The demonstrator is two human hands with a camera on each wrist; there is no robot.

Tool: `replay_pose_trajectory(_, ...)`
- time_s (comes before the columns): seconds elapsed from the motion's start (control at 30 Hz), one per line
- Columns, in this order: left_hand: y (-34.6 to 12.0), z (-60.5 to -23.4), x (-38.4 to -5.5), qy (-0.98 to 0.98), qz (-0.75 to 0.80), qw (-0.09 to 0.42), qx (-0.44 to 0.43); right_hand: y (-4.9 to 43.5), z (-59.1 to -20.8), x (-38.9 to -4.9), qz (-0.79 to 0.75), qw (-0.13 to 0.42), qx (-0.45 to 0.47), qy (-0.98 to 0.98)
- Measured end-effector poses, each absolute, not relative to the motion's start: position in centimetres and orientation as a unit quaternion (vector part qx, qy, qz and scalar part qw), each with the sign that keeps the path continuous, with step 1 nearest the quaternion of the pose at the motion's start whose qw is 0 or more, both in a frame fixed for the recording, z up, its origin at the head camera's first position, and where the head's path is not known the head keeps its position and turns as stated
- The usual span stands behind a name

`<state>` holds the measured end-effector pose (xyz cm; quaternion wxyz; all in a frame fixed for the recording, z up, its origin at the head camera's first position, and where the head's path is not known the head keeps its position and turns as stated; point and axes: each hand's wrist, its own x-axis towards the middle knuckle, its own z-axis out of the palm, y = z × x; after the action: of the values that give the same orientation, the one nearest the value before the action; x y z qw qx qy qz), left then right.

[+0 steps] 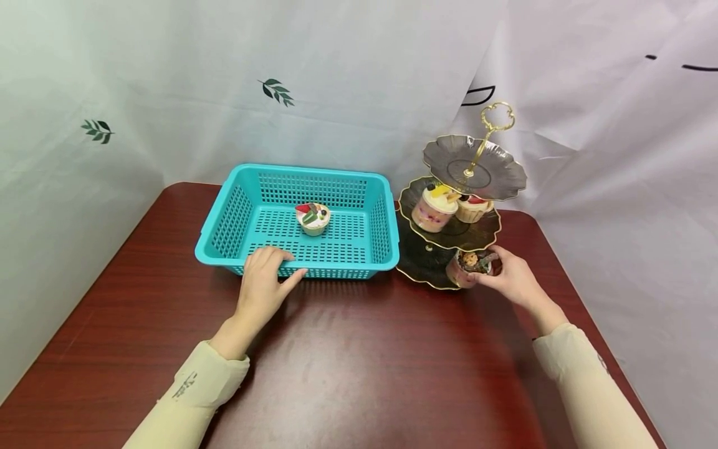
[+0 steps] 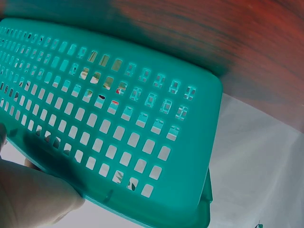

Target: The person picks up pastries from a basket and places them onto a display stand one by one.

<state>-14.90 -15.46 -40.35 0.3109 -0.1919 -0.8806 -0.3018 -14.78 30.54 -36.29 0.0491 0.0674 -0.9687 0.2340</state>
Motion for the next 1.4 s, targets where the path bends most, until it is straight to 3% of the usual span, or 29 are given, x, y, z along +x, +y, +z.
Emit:
replay_pose_trajectory(1.07, -15.5, -40.4, -14.8, -0.880, -0.297, 0.315, -0.194, 31.2, -38.0, -19.1, 0.271, 0.037, 0.070, -0.959)
replay_pose_trajectory(1.4, -15.5, -40.5, -15.0, -0.877, -0.297, 0.323, -0.198, 30.3, -38.9, -19.5, 0.302, 0.076, 0.080, -0.947)
